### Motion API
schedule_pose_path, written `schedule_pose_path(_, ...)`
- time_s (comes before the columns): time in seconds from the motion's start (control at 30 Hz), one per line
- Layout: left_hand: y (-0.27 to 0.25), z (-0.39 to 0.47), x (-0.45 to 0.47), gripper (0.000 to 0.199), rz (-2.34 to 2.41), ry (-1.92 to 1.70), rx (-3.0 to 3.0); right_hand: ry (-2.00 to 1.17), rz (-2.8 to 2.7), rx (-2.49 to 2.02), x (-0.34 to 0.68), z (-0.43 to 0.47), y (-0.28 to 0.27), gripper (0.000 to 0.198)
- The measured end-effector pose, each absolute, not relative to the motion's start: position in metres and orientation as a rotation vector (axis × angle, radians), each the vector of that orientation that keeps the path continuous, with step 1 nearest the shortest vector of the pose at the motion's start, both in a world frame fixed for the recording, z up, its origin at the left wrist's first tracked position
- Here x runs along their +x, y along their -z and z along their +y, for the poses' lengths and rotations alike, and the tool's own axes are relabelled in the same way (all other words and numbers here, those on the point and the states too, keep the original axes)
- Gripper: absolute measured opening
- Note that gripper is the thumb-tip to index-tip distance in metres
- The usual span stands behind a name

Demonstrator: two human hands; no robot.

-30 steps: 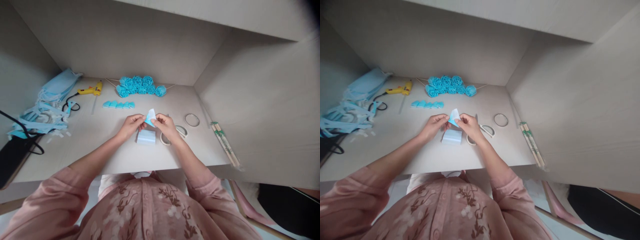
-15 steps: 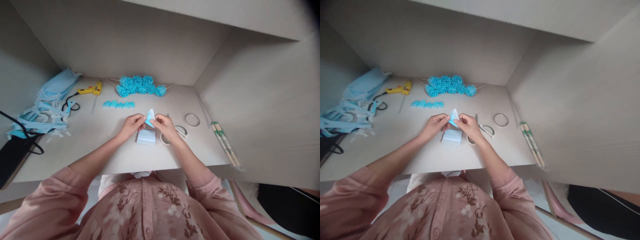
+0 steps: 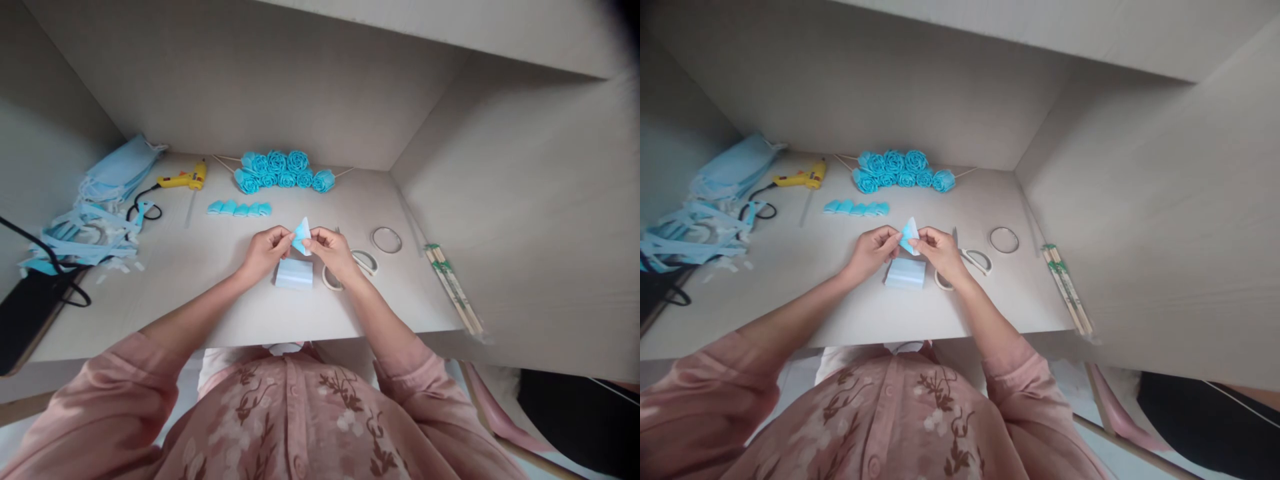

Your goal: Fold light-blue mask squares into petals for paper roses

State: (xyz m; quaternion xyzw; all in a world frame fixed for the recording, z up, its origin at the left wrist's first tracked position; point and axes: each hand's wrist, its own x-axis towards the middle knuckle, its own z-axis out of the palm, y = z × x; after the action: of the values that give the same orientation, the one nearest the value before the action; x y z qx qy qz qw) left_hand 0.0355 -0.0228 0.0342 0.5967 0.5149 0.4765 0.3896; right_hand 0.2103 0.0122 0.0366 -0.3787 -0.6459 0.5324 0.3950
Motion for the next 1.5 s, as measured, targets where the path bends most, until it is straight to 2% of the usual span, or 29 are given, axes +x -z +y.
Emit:
schedule_pose_path(0.23,-0.0393,-0.0237,0.0337,0.041,1.193,-1.227,1.387,-1.299,-1.631,-0.977,0.2127,0.0144,-0.0333,0.036)
schedule_pose_path(0.5,-0.0387,-0.0218,0.0354,0.030,1.160,-1.188,1.304,-1.276,-1.633,-1.004,0.2124,0.0149,-0.0343,0.040)
schedule_pose_path(0.97,-0.0395,-0.0242,0.0377,0.036,1.125,-1.056,1.383,-1.304,-1.659,-0.927,0.2084,0.0089,-0.0371,0.035)
schedule_pose_path(1.1,-0.0391,-0.0252,0.0384,0.036,1.095,-0.956,1.454,-1.220,-1.615,-0.957,0.2097,0.0113,-0.0362,0.034)
schedule_pose_path(1.33,-0.0392,-0.0226,0.0355,0.036,1.104,-1.046,1.338,-1.314,-1.585,-0.901,0.2109,0.0116,-0.0390,0.043)
schedule_pose_path(1.5,-0.0379,-0.0215,0.0352,0.036,1.122,-1.097,1.290,-1.366,-1.634,-0.876,0.2117,0.0122,-0.0359,0.030)
